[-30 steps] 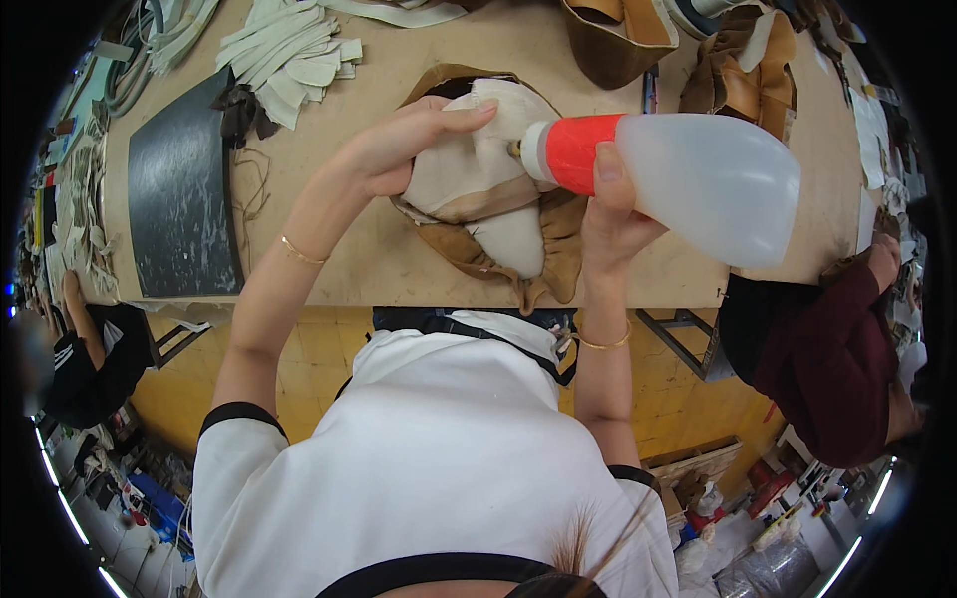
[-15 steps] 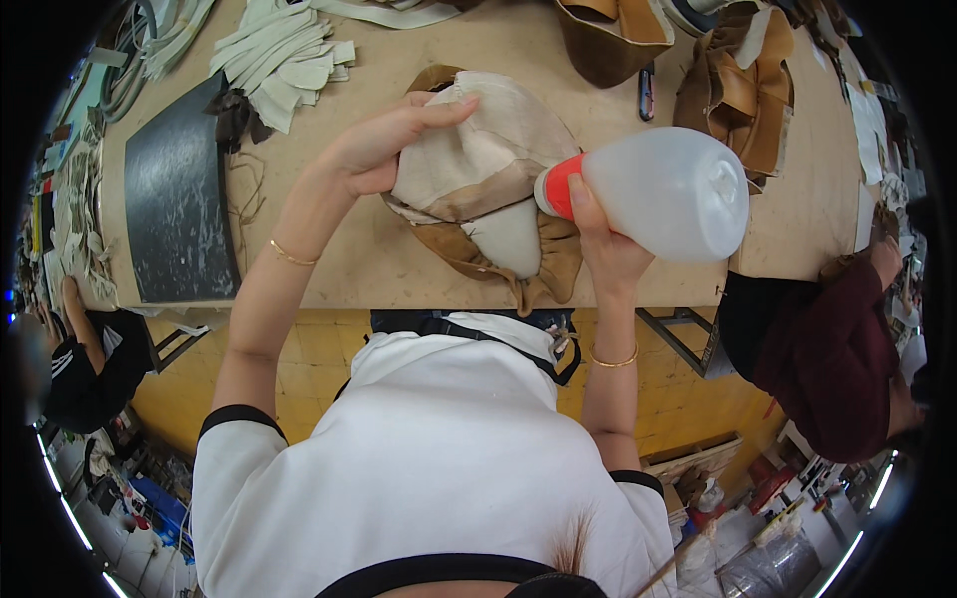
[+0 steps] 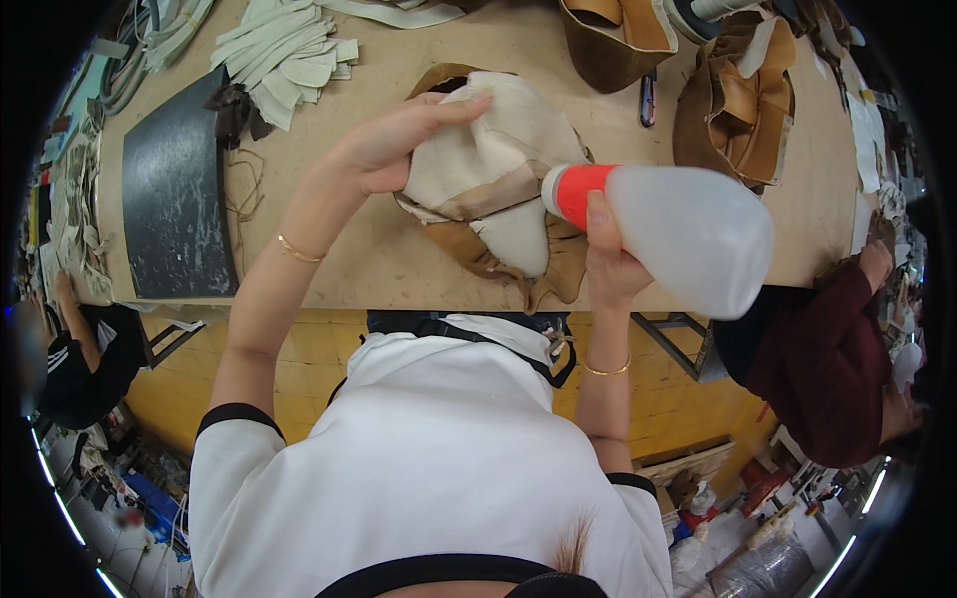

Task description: The person applies glue from a squeeze bottle to the edges of a white leather piece inside a tan shoe upper. They repeatedly squeeze the bottle and reposition the leather to cover seams and edges.

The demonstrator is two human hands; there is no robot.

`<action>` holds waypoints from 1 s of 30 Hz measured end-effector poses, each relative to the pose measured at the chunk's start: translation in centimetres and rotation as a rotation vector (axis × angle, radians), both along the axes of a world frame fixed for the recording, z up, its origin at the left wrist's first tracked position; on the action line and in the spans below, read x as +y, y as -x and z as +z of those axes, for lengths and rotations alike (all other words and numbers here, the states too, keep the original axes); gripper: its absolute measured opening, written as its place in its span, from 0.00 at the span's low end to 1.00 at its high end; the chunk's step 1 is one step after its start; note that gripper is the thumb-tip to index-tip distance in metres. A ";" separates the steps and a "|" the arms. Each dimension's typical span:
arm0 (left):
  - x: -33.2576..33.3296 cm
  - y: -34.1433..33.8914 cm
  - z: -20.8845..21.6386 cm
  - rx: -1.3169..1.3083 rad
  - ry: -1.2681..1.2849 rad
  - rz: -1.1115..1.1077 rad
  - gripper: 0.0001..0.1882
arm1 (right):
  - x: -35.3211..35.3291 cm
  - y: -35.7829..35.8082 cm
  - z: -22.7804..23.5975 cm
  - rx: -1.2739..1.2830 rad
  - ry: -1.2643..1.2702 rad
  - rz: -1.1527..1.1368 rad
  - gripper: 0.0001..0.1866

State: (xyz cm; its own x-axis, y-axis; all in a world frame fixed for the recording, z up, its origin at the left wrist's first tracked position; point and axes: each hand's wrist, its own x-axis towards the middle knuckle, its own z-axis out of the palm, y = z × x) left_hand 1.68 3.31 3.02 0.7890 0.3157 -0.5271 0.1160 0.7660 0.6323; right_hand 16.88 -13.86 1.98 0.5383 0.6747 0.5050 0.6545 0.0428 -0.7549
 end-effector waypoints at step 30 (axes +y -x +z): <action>-9.6 1.5 11.2 -0.962 0.076 -0.193 0.10 | 0.6 -0.1 2.0 0.955 -0.305 -0.214 0.16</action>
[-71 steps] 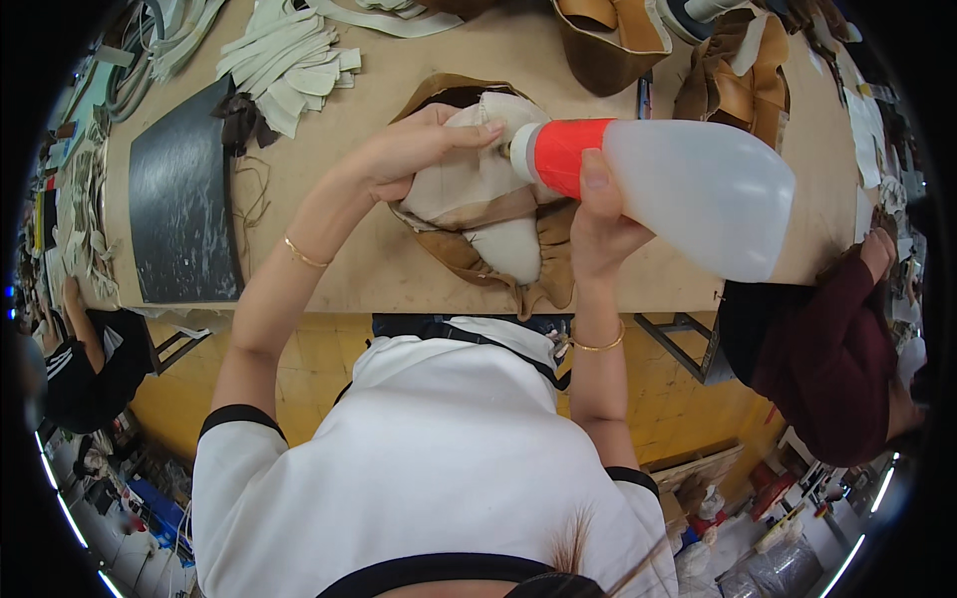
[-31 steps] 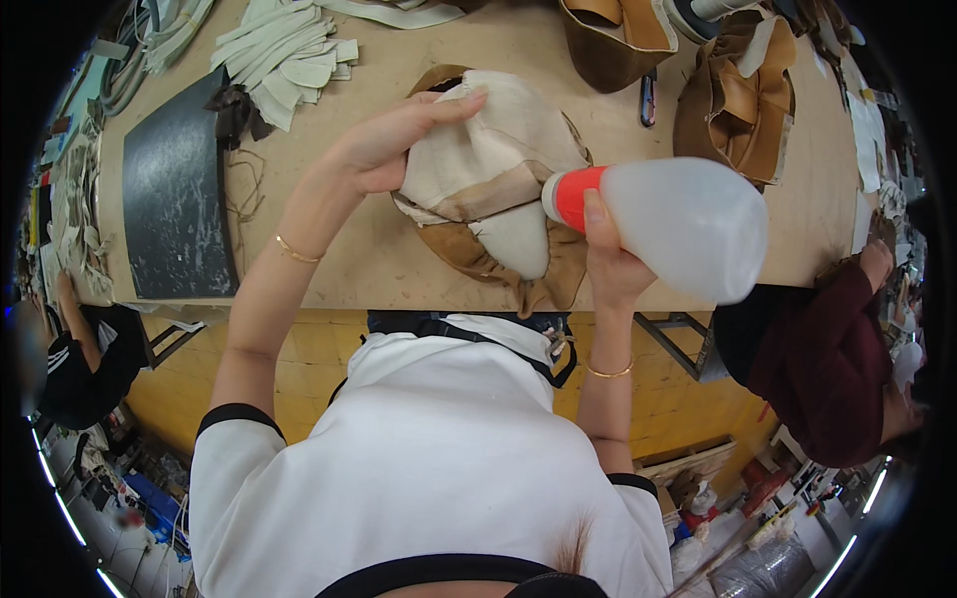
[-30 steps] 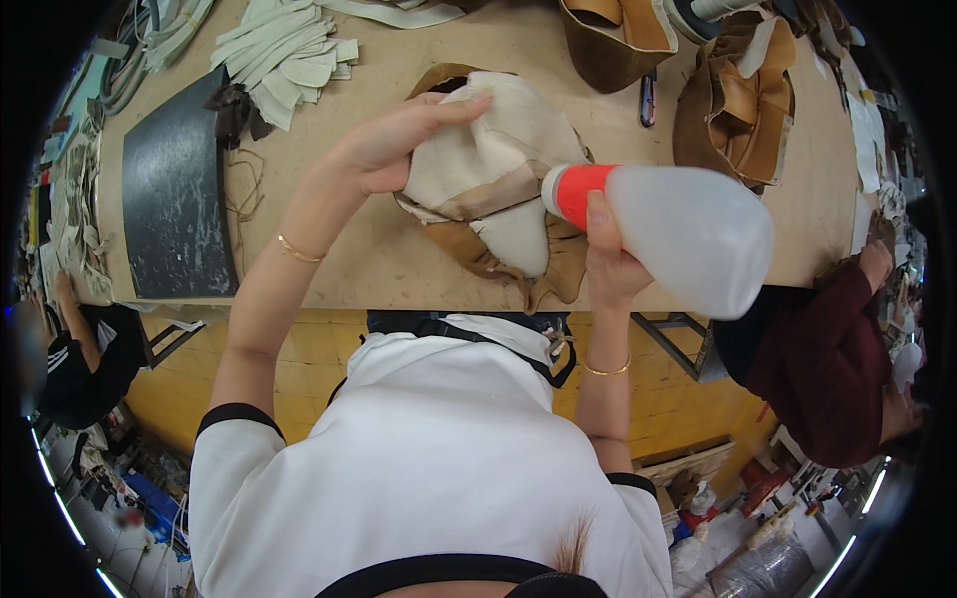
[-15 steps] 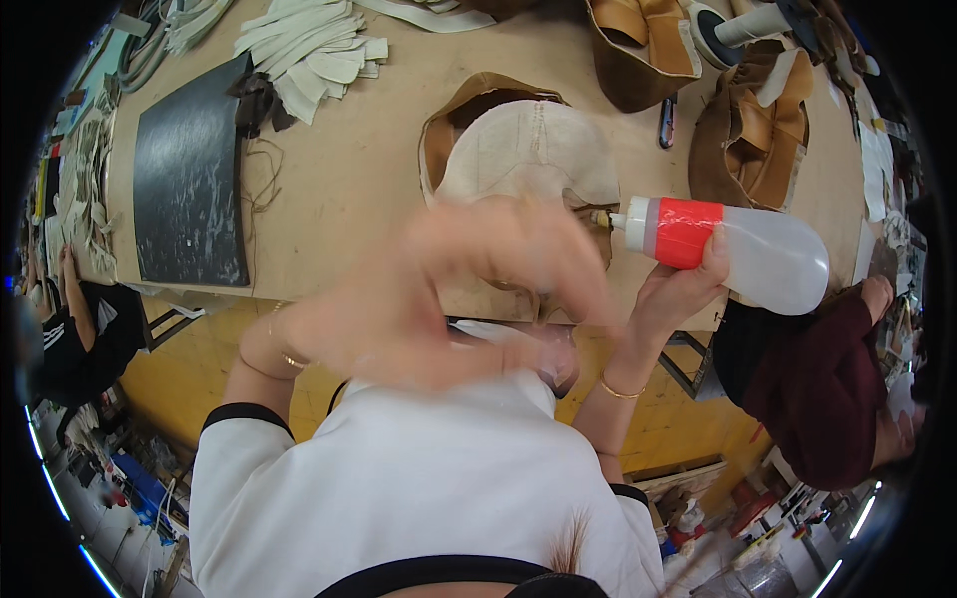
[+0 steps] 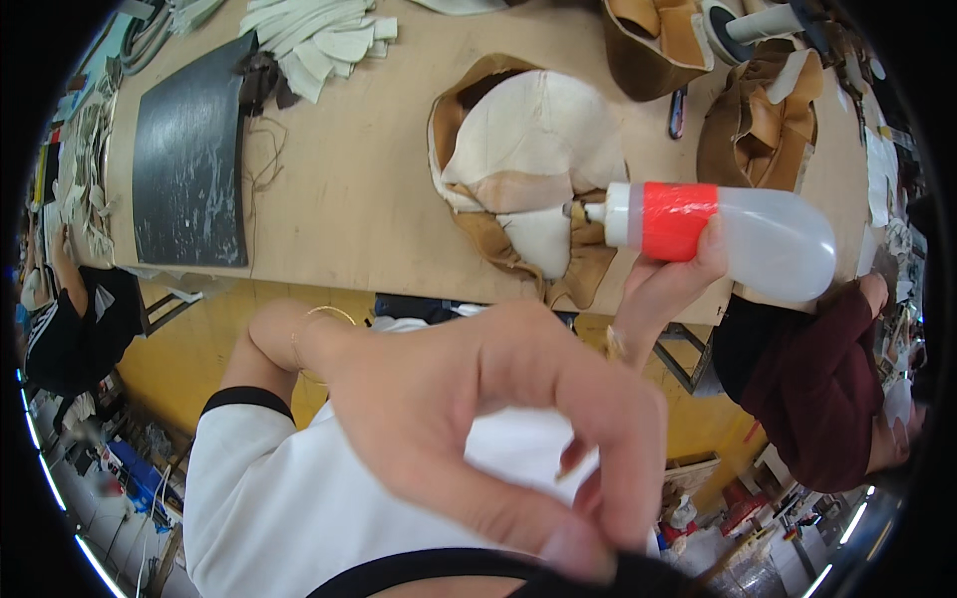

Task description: The person applies glue from a squeeze bottle to the edges of a white leather piece inside a tan shoe upper. They repeatedly squeeze the bottle and reposition the leather to cover seams and edges.

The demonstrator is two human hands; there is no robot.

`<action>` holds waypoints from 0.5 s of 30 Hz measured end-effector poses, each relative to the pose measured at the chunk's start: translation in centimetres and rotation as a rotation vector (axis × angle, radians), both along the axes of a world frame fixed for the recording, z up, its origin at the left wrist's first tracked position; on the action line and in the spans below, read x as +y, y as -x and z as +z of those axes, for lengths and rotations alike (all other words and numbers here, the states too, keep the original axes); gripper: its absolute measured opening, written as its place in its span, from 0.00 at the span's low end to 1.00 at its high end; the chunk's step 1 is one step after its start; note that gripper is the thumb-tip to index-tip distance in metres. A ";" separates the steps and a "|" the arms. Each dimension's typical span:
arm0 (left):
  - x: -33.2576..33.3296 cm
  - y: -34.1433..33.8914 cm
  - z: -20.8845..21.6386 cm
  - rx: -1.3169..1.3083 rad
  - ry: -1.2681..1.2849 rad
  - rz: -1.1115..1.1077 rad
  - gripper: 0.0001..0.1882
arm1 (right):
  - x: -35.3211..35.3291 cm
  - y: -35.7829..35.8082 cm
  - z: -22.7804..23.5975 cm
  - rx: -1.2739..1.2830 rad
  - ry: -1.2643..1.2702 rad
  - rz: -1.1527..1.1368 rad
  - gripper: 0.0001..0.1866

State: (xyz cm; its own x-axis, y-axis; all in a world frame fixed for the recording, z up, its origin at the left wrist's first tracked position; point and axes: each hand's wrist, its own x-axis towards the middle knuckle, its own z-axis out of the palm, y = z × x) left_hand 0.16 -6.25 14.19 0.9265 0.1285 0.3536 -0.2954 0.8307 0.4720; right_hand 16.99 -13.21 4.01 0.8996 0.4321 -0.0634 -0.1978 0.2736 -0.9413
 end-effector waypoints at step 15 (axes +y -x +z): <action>5.8 3.4 -8.2 1.193 -1.965 0.682 0.13 | -0.3 0.2 0.8 -0.008 0.038 0.093 0.23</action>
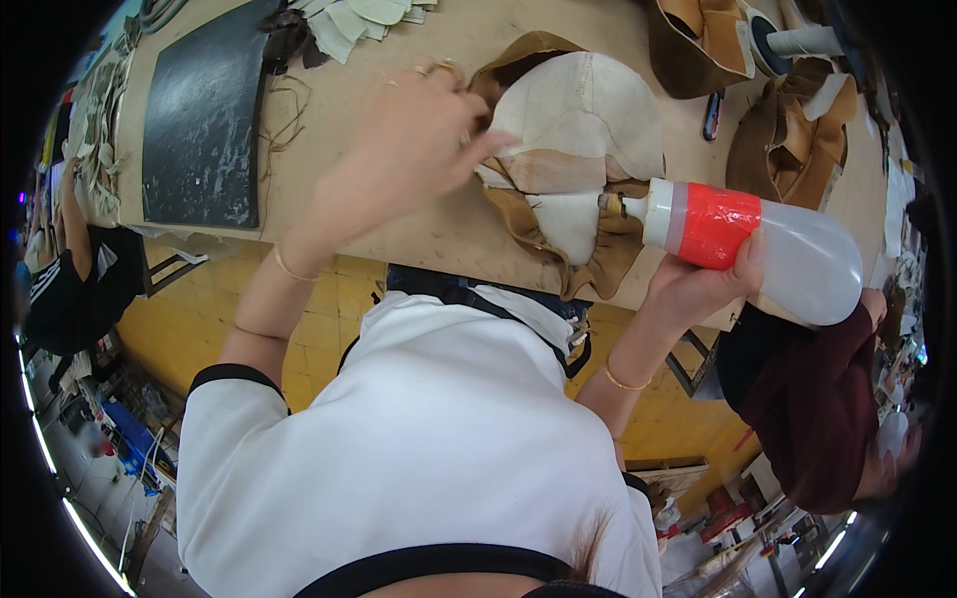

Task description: The person applies glue from a squeeze bottle to the edges of a white leather piece inside a tan shoe upper. They repeatedly squeeze the bottle and reposition the leather to cover seams and edges.

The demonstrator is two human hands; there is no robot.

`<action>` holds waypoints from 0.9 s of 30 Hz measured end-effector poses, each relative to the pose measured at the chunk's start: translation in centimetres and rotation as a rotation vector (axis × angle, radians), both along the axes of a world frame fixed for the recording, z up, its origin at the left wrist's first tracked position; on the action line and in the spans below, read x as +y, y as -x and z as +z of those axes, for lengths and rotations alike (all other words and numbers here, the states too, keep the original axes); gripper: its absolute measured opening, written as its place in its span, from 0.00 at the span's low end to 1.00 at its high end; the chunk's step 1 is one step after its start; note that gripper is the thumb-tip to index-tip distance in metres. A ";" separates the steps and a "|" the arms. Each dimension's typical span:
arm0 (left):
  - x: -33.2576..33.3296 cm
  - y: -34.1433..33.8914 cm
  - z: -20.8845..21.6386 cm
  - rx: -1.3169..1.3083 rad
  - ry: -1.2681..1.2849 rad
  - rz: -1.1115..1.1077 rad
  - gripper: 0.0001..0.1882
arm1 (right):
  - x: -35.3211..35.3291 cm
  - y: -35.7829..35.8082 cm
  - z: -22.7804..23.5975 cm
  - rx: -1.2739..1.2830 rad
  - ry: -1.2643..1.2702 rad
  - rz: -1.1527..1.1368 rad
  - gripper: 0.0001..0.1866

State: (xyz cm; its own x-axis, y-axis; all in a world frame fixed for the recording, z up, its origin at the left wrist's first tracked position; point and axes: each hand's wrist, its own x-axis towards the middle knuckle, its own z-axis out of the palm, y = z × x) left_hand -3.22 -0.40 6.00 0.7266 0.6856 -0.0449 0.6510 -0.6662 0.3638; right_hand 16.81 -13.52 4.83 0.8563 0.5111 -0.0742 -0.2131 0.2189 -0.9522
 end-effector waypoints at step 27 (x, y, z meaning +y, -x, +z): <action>3.3 -5.5 -2.3 -0.055 1.150 0.107 0.16 | -0.4 4.3 -5.0 -0.281 0.029 0.161 0.28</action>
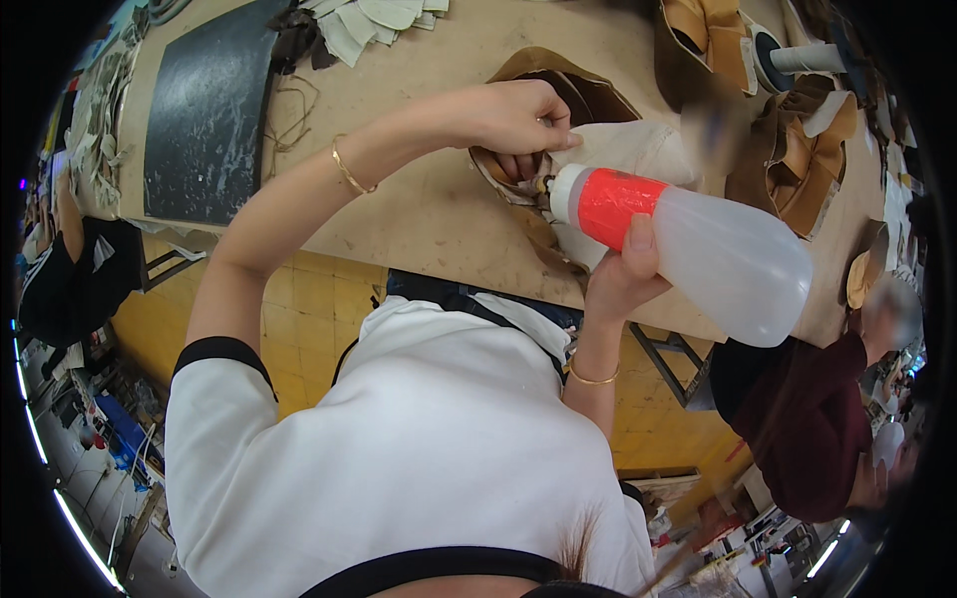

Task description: The person applies glue from a squeeze bottle to the edges of a white leather piece inside a tan shoe upper. They repeatedly squeeze the bottle and reposition the leather to cover seams and edges.

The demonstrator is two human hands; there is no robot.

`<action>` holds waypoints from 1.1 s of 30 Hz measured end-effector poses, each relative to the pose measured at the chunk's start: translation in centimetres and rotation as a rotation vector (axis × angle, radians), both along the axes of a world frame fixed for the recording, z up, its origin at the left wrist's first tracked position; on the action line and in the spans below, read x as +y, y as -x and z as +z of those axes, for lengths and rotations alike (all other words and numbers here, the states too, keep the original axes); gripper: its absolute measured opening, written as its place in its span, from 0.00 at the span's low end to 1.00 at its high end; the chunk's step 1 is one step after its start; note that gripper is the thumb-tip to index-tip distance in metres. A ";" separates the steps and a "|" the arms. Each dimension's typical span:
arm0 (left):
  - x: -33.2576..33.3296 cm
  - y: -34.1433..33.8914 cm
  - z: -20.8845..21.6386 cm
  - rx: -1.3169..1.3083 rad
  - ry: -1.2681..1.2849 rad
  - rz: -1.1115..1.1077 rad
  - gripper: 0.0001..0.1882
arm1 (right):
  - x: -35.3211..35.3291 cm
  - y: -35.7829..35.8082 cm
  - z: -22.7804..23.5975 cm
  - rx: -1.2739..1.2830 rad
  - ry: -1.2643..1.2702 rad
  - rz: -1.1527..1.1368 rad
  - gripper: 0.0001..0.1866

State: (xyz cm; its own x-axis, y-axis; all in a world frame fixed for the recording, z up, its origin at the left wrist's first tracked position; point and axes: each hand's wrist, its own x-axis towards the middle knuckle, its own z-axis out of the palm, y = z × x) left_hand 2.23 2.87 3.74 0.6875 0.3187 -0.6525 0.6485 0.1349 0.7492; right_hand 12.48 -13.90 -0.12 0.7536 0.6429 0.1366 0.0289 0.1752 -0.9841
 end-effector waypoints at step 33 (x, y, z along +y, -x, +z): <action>1.3 0.6 -1.7 0.122 -0.028 -0.141 0.23 | 1.2 1.6 -0.6 -0.272 0.087 0.054 0.25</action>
State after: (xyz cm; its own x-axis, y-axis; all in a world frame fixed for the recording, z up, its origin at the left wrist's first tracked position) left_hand 1.64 4.19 2.06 0.6429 0.2439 -0.7260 0.7457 0.0169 0.6660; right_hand 10.92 -12.71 -0.71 0.6615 0.6991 0.2713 0.2868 0.0985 -0.9529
